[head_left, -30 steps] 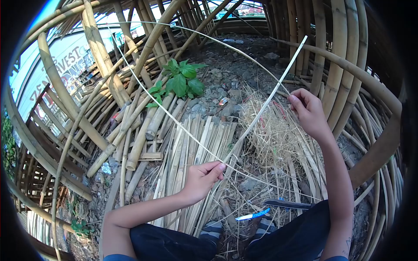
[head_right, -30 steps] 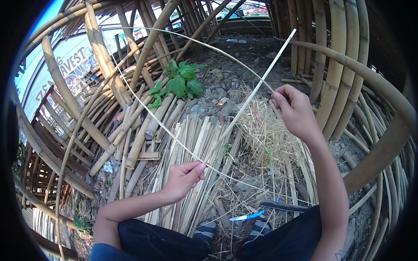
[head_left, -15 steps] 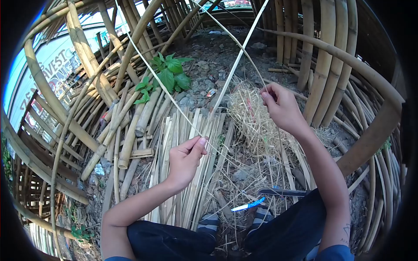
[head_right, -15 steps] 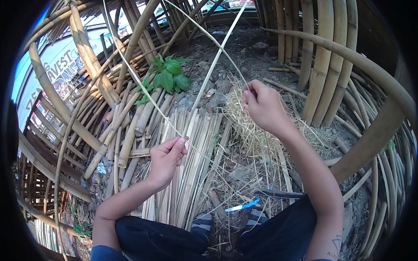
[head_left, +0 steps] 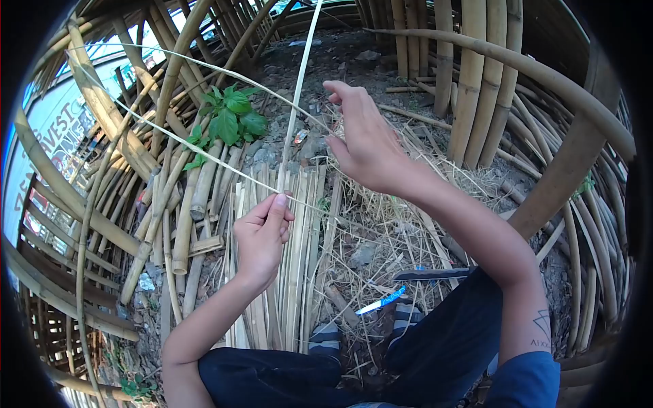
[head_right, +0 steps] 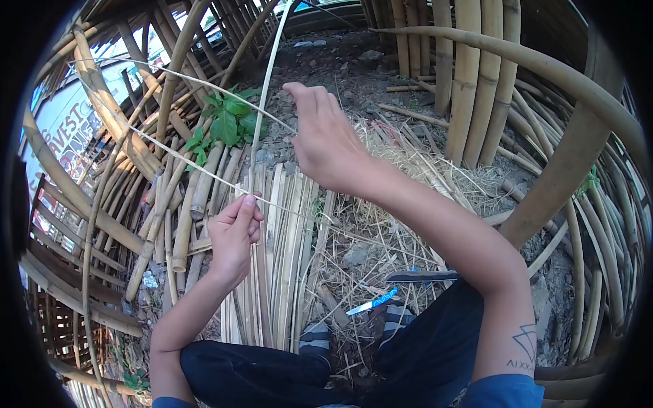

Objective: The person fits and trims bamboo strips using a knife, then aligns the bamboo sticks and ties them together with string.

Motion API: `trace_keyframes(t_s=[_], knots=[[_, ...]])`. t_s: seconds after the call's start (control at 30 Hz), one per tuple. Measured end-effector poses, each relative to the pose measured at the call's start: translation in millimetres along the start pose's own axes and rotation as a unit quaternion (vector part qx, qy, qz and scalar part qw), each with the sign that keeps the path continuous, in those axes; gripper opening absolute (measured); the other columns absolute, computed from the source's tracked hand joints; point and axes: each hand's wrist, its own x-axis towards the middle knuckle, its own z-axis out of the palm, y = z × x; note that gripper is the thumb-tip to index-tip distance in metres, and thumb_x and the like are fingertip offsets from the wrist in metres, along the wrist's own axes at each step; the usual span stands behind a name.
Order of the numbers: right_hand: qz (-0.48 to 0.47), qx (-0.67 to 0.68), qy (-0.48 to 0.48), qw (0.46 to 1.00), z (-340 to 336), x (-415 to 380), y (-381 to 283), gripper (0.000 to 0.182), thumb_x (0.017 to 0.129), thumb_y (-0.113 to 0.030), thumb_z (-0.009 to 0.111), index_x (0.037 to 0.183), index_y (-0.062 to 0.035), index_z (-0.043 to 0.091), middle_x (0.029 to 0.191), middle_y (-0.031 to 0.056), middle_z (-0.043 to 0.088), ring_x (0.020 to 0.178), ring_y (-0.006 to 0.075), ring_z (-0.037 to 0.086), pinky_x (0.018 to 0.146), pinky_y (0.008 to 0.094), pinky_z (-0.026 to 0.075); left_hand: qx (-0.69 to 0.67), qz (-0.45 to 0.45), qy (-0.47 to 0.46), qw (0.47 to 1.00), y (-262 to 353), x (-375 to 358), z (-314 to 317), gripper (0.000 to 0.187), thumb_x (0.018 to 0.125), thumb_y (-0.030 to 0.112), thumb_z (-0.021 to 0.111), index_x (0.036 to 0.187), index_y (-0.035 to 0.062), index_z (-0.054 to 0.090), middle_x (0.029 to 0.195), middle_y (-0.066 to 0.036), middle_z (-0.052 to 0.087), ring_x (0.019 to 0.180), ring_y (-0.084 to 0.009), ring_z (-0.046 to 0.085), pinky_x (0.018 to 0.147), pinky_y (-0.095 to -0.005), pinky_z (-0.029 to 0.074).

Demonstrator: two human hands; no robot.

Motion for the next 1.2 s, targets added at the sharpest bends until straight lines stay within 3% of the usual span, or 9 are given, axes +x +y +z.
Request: trace_keyframes(t_s=[0.03, 0.1, 0.17, 0.2, 0.27, 0.5, 0.77, 0.93, 1.2], knots=[[-0.076, -0.091, 0.078, 0.990, 1, -14, -13, 0.042, 0.078, -0.009, 0.065, 0.116, -0.0021, 0.049, 0.099, 0.0110, 0.053, 0.096, 0.0318, 0.053, 0.082, 0.0410, 0.044, 0.008, -0.008, -0.010, 1.000, 1, 0, 0, 0.024, 0.098, 0.019, 0.054, 0.107, -0.0017, 0.062, 0.074, 0.001, 0.053, 0.056, -0.0021, 0.037, 0.047, -0.0176, 0.028], [-0.177, -0.096, 0.057, 0.978, 0, -46, -37, 0.028, 0.077, -0.009, 0.067, 0.102, -0.0032, 0.055, 0.092, 0.0105, 0.053, 0.086, 0.0308, 0.053, 0.077, 0.0415, 0.043, 0.016, -0.010, -0.003, 1.000, 4, -3, 1, 0.025, 0.098, 0.019, 0.054, 0.108, -0.0024, 0.061, 0.074, 0.001, 0.052, 0.056, -0.0019, 0.037, 0.047, -0.0177, 0.028], [-0.107, -0.049, -0.124, 0.985, 2, -76, -56, 0.019, 0.079, -0.011, 0.066, 0.094, -0.0020, 0.057, 0.091, 0.0127, 0.054, 0.084, 0.0328, 0.054, 0.077, 0.0421, 0.044, 0.004, -0.006, -0.021, 1.000, 5, -5, 5, 0.025, 0.098, 0.018, 0.054, 0.109, -0.0028, 0.061, 0.073, 0.001, 0.052, 0.055, -0.0018, 0.037, 0.047, -0.0179, 0.028], [-0.111, -0.046, -0.123, 0.985, 7, -84, -58, 0.019, 0.079, -0.011, 0.066, 0.094, -0.0020, 0.057, 0.091, 0.0127, 0.054, 0.084, 0.0328, 0.054, 0.077, 0.0421, 0.044, -0.010, -0.018, -0.025, 0.999, 4, -5, 6, 0.025, 0.097, 0.017, 0.054, 0.110, -0.0033, 0.061, 0.073, 0.000, 0.053, 0.055, -0.0019, 0.036, 0.046, -0.0183, 0.028], [0.062, 0.052, -0.093, 0.992, 19, -91, -62, 0.020, 0.082, -0.012, 0.065, 0.095, 0.0000, 0.056, 0.086, 0.0145, 0.055, 0.082, 0.0335, 0.055, 0.074, 0.0423, 0.046, -0.012, -0.016, -0.025, 0.999, -1, -6, 5, 0.025, 0.096, 0.018, 0.056, 0.107, -0.0032, 0.063, 0.072, 0.000, 0.054, 0.055, -0.0014, 0.038, 0.046, -0.0180, 0.030], [0.092, 0.181, -0.083, 0.976, 30, -90, -47, 0.017, 0.088, -0.006, 0.059, 0.102, 0.0030, 0.056, 0.083, 0.0187, 0.059, 0.076, 0.0363, 0.061, 0.066, 0.0417, 0.049, -0.049, -0.038, -0.085, 0.994, -1, -7, 11, 0.024, 0.097, 0.014, 0.053, 0.109, -0.0062, 0.059, 0.075, -0.002, 0.054, 0.056, -0.0036, 0.038, 0.046, -0.0189, 0.028], [0.051, 0.172, -0.051, 0.982, 31, -99, -45, 0.015, 0.087, 0.001, 0.053, 0.102, 0.0034, 0.055, 0.082, 0.0193, 0.059, 0.070, 0.0368, 0.061, 0.060, 0.0402, 0.050, -0.080, -0.046, -0.093, 0.991, -5, -6, 10, 0.024, 0.097, 0.017, 0.055, 0.106, -0.0038, 0.062, 0.073, -0.001, 0.054, 0.054, -0.0030, 0.039, 0.046, -0.0186, 0.030], [-0.035, 0.055, -0.067, 0.996, 23, -108, -26, 0.029, 0.071, 0.008, 0.054, 0.099, 0.0005, 0.055, 0.075, 0.0146, 0.056, 0.062, 0.0326, 0.060, 0.051, 0.0385, 0.049, -0.077, -0.017, -0.063, 0.995, -1, 2, 2, 0.022, 0.098, 0.018, 0.053, 0.097, -0.0027, 0.060, 0.073, -0.002, 0.053, 0.055, -0.0041, 0.035, 0.045, -0.0201, 0.025], [-0.043, -0.012, -0.104, 0.994, -5, -102, -5, 0.036, 0.064, 0.008, 0.054, 0.098, -0.0021, 0.056, 0.074, 0.0114, 0.054, 0.062, 0.0309, 0.059, 0.053, 0.0399, 0.047, -0.063, -0.004, -0.034, 0.997, 8, 11, -14, 0.022, 0.097, 0.018, 0.053, 0.090, -0.0015, 0.058, 0.075, -0.004, 0.055, 0.055, -0.0051, 0.036, 0.045, -0.0204, 0.025]])
